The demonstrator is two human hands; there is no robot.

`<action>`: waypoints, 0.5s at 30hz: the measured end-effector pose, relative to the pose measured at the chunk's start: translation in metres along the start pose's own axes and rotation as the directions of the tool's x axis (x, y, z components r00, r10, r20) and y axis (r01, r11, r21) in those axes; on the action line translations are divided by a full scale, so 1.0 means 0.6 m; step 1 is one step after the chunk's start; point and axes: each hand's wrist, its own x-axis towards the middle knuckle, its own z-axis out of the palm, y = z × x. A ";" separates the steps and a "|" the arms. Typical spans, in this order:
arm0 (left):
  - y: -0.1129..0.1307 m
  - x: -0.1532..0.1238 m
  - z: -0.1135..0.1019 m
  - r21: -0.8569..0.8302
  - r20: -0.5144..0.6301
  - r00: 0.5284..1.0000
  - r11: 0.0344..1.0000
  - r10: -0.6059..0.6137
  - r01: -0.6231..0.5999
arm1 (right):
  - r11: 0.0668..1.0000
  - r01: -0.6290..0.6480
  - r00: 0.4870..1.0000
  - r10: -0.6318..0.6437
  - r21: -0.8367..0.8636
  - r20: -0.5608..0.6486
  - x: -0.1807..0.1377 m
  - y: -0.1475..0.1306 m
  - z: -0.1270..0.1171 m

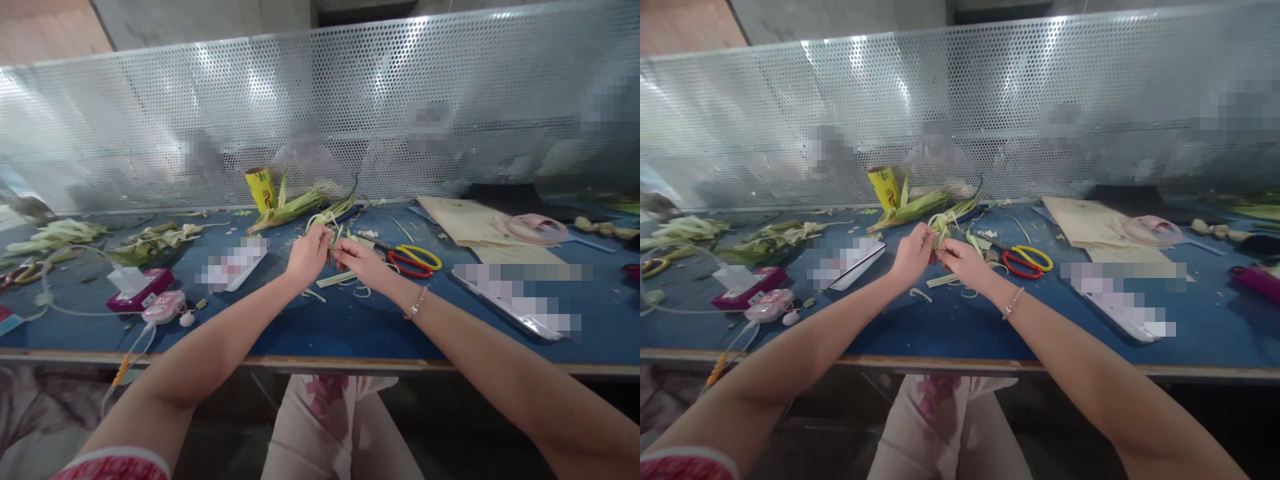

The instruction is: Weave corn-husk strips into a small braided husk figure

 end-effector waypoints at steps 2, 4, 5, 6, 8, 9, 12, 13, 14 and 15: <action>0.004 0.000 -0.003 -0.009 -0.007 1.000 1.000 0.017 -0.017 | 0.999 0.043 0.999 -0.043 -0.012 -0.006 -0.001 -0.004 -0.001; 0.009 -0.002 -0.003 -0.074 -0.017 1.000 0.997 0.011 -0.012 | 0.997 0.061 0.998 -0.061 -0.046 -0.016 -0.002 -0.009 0.000; 0.013 -0.003 -0.002 -0.115 -0.025 1.000 0.993 -0.003 0.000 | 0.997 0.061 0.998 -0.062 -0.054 -0.021 -0.002 -0.012 0.000; 0.015 -0.004 -0.001 -0.154 -0.034 0.999 0.988 -0.023 0.017 | 0.997 0.060 0.998 -0.061 -0.051 -0.023 -0.003 -0.014 0.001; 0.018 -0.004 0.002 -0.223 -0.047 0.997 0.973 -0.066 0.054 | 0.998 0.064 0.998 -0.064 -0.029 -0.017 -0.004 -0.019 0.002; 0.019 -0.004 0.004 -0.250 -0.046 0.996 0.966 -0.083 0.069 | 0.998 0.067 0.998 -0.067 -0.021 -0.012 -0.004 -0.021 0.002; 0.015 -0.001 0.009 -0.323 -0.020 0.993 0.940 -0.117 0.104 | 0.997 0.074 0.997 -0.073 -0.010 0.008 -0.004 -0.024 0.002; 0.013 0.000 0.010 -0.349 -0.010 0.992 0.930 -0.127 0.115 | 0.997 0.075 0.997 -0.075 -0.006 0.010 -0.003 -0.024 0.002; 0.011 0.001 0.012 -0.373 -0.002 0.991 0.919 -0.135 0.124 | 0.997 0.076 0.997 -0.076 0.000 0.012 -0.003 -0.024 0.002; 0.009 0.002 0.013 -0.396 0.004 0.990 0.909 -0.141 0.131 | 0.997 0.078 0.997 -0.078 0.006 0.014 -0.003 -0.024 0.002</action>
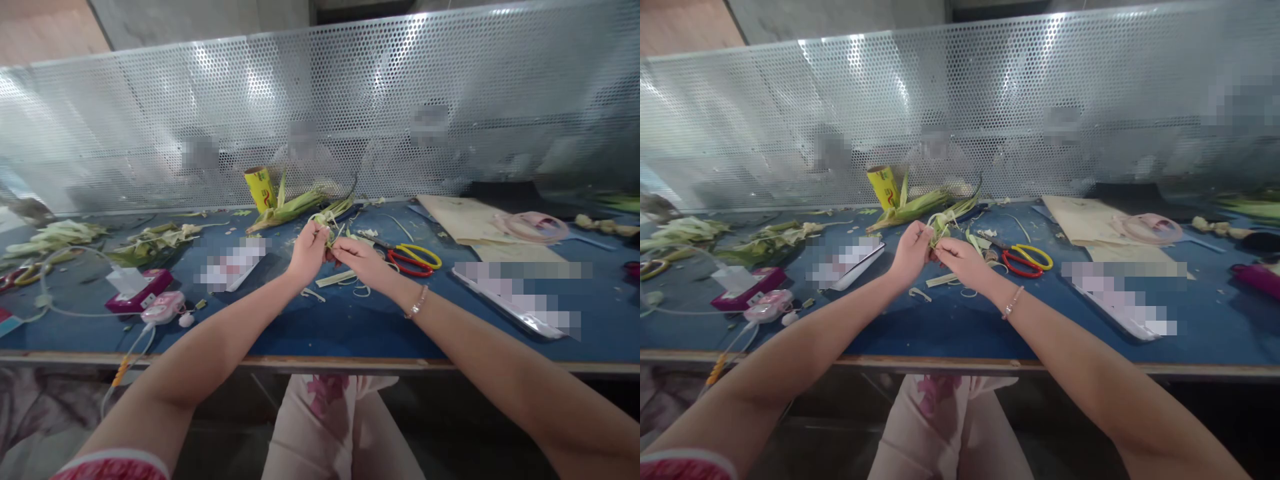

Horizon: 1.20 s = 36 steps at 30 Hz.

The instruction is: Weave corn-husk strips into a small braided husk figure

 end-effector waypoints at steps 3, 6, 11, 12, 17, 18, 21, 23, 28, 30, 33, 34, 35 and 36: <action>-0.007 0.004 0.001 -0.065 0.006 1.000 0.998 -0.010 0.011 | 1.000 0.008 1.000 -0.008 0.007 0.005 0.001 0.003 -0.001; -0.017 0.010 0.003 -0.126 0.023 0.999 0.992 -0.025 0.028 | 1.000 0.017 1.000 -0.017 -0.020 0.017 0.002 0.007 -0.004; -0.030 0.015 0.007 -0.249 0.047 0.999 0.969 0.001 0.010 | 0.994 0.064 0.997 -0.060 -0.090 0.046 0.003 0.012 -0.012; -0.029 0.015 0.007 -0.257 0.046 0.999 0.966 0.008 0.004 | 0.993 0.073 0.996 -0.069 -0.092 0.048 0.003 0.012 -0.013; -0.015 0.010 -0.006 -0.073 0.078 0.995 0.996 0.065 -0.059 | 0.998 0.064 0.996 -0.063 -0.014 0.065 0.001 0.014 -0.013; -0.013 0.010 -0.010 -0.020 0.083 0.993 0.996 0.085 -0.084 | 0.999 0.044 0.997 -0.045 0.014 0.068 0.001 0.016 -0.011; -0.010 0.008 -0.018 0.093 0.105 0.988 0.988 0.115 -0.124 | 0.997 -0.040 0.998 0.036 0.064 0.059 0.001 0.027 -0.006; -0.009 0.006 -0.019 0.110 0.137 0.986 0.988 0.094 -0.109 | 0.991 -0.084 0.996 0.080 0.103 0.044 0.002 0.033 -0.003; -0.009 0.002 -0.010 0.009 0.160 0.985 0.997 0.068 -0.071 | 0.978 -0.144 0.987 0.153 0.149 -0.049 0.004 0.031 -0.003; -0.009 0.002 -0.006 -0.086 0.156 0.987 0.996 0.044 -0.031 | 0.980 -0.139 0.983 0.154 0.139 -0.102 0.005 0.026 -0.006; -0.010 0.003 -0.002 -0.181 0.153 0.988 0.983 -0.004 0.032 | 0.985 -0.111 0.976 0.134 0.134 -0.174 0.008 0.025 -0.011; -0.011 0.004 -0.001 -0.174 0.161 0.987 0.984 -0.013 0.042 | 0.987 -0.105 0.971 0.129 0.124 -0.201 0.009 0.025 -0.012; -0.011 0.004 0.000 -0.149 0.177 0.984 0.988 -0.020 0.047 | 0.989 -0.101 0.965 0.123 0.104 -0.233 0.009 0.026 -0.013; -0.012 0.004 0.000 -0.113 0.202 0.979 0.993 -0.023 0.046 | 0.992 -0.100 0.958 0.116 0.075 -0.261 0.009 0.027 -0.013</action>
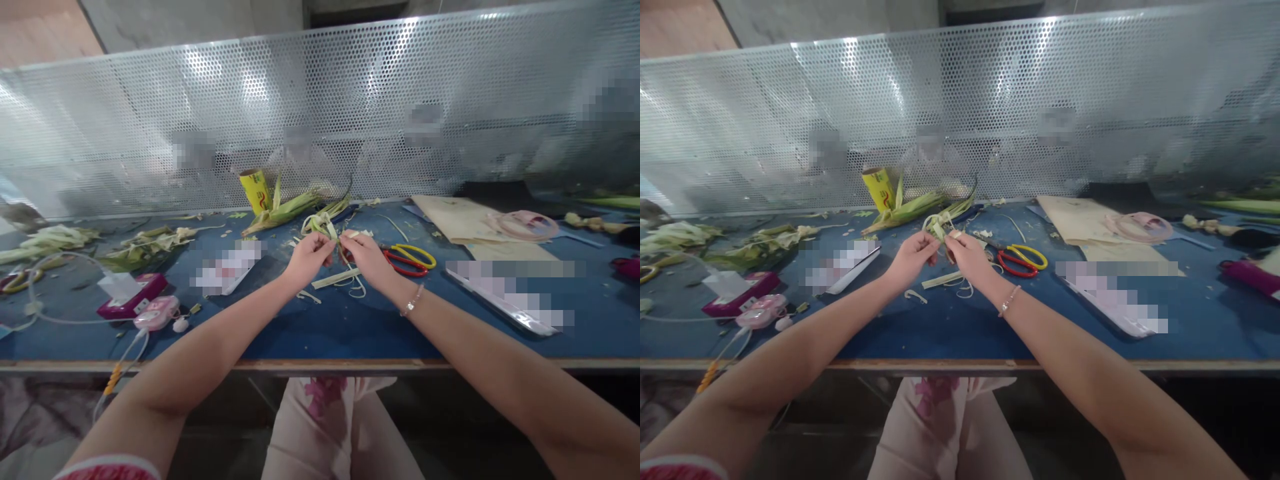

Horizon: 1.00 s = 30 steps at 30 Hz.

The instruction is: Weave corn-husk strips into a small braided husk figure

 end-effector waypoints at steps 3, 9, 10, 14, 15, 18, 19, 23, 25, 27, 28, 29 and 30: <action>0.000 -0.002 0.001 0.078 0.076 0.997 0.997 -0.009 0.003 | 0.995 0.016 0.998 -0.022 -0.094 -0.061 0.000 0.004 -0.001; 0.004 -0.004 0.005 0.072 0.075 0.995 0.995 -0.069 0.064 | 0.991 0.012 0.997 -0.022 -0.136 -0.069 0.005 0.023 0.001; 0.003 -0.003 0.006 0.054 0.067 0.995 0.996 -0.078 0.074 | 0.993 0.003 0.998 -0.011 -0.118 -0.068 0.006 0.025 0.002; -0.001 0.000 0.007 -0.012 0.091 0.993 0.997 -0.076 0.078 | 0.998 -0.070 0.994 0.070 0.001 -0.081 0.006 0.022 0.008; -0.002 0.001 0.006 -0.013 0.095 0.993 0.997 -0.070 0.072 | 0.997 -0.076 0.993 0.075 0.002 -0.087 0.006 0.019 0.008; -0.001 0.000 0.004 -0.007 0.115 0.991 0.998 -0.060 0.061 | 0.993 -0.043 0.995 0.032 -0.112 -0.098 0.003 0.013 0.007; -0.001 -0.001 0.003 -0.014 0.125 0.990 0.998 -0.059 0.061 | 0.988 -0.031 0.995 0.016 -0.152 -0.101 0.002 0.012 0.006; -0.003 -0.002 0.005 -0.054 0.140 0.987 0.995 -0.073 0.082 | 0.993 -0.039 0.994 0.027 -0.111 -0.104 0.003 0.019 0.004; -0.006 -0.002 0.008 -0.015 0.124 0.990 0.997 -0.070 0.072 | 0.996 -0.057 0.993 0.050 -0.062 -0.105 0.006 0.024 0.004; -0.009 -0.004 0.008 0.087 0.099 0.994 0.995 -0.049 0.041 | 0.995 -0.096 0.989 0.092 -0.029 -0.112 0.008 0.026 0.003; -0.009 -0.006 0.007 0.156 0.080 0.996 0.988 -0.029 0.017 | 0.993 -0.118 0.986 0.117 -0.001 -0.118 0.008 0.026 0.003; -0.008 -0.007 0.005 0.233 0.051 0.999 0.972 0.008 -0.020 | 0.989 -0.145 0.985 0.148 0.041 -0.093 0.008 0.024 0.002; -0.006 -0.009 0.002 0.314 0.019 0.997 0.946 0.073 -0.076 | 0.982 -0.169 0.983 0.174 0.089 -0.060 0.008 0.022 0.002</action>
